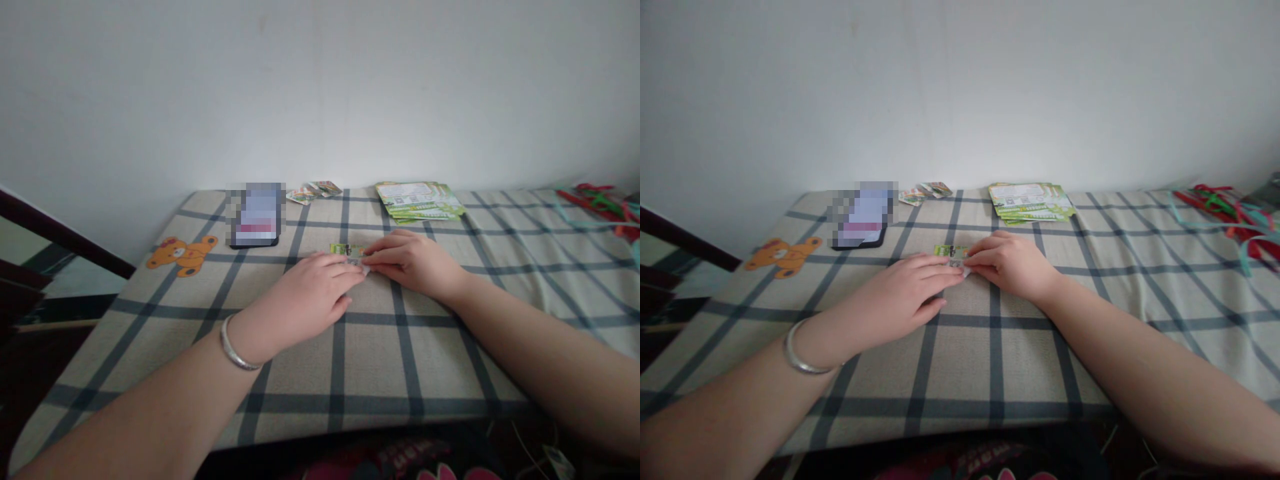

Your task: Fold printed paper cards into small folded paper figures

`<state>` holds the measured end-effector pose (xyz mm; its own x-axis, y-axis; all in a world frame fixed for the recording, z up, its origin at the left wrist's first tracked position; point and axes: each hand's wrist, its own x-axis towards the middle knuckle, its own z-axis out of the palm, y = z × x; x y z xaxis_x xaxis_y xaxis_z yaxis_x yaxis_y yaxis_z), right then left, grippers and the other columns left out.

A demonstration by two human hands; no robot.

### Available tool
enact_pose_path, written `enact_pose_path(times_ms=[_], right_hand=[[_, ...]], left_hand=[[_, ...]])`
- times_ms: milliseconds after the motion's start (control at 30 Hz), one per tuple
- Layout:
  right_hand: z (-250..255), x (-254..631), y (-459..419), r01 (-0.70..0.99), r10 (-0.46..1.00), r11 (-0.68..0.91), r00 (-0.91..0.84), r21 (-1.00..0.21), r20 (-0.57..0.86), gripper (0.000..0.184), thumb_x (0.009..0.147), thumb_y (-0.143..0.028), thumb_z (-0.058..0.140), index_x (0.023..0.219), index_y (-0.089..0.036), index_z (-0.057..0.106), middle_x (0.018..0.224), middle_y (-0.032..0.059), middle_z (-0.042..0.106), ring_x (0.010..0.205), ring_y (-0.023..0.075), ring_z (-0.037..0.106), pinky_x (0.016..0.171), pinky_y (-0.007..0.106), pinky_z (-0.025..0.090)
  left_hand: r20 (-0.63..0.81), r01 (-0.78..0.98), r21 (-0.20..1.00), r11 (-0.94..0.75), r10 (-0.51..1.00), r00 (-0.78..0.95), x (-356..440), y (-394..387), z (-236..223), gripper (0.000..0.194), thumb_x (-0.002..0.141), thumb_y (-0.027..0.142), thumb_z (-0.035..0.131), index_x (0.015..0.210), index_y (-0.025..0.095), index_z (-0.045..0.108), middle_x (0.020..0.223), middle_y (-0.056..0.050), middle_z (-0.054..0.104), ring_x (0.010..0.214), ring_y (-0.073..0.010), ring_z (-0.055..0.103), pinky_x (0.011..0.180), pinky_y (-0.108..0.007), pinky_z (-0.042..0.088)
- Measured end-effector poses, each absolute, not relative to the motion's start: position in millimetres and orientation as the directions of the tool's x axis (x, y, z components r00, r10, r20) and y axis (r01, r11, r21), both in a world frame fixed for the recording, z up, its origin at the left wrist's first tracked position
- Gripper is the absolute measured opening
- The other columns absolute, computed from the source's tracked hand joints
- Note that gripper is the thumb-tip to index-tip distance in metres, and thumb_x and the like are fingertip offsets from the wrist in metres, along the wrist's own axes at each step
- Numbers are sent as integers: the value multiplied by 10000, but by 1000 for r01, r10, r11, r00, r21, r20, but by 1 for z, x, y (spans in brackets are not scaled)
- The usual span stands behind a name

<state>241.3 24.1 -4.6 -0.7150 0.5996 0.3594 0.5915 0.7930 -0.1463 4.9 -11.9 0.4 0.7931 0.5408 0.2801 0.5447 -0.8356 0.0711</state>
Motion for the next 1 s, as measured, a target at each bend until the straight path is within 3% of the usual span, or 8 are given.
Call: enact_pose_path(times_ms=[200, 1000], right_hand=[[-4, 241, 24, 603, 635, 768, -674, -216, 379, 99, 873, -230, 621, 908, -206, 711, 1023, 40, 731, 921, 192, 652, 844, 340, 488], [-12, 231, 31, 586, 607, 786, -673, -196, 423, 157, 900, -230, 588, 948, -211, 737, 1025, 59, 716, 924, 189, 632, 841, 342, 482]], left_hand=[[280, 544, 53, -838, 535, 797, 5, -12, 1, 333, 894, 198, 547, 1222, 178, 605, 1295, -31, 615, 1208, -190, 524, 1100, -374, 364], [303, 609, 76, -790, 600, 740, 5, -9, -5, 297, 897, 200, 530, 1179, 166, 617, 1274, -66, 613, 1222, -216, 509, 1096, -411, 378]])
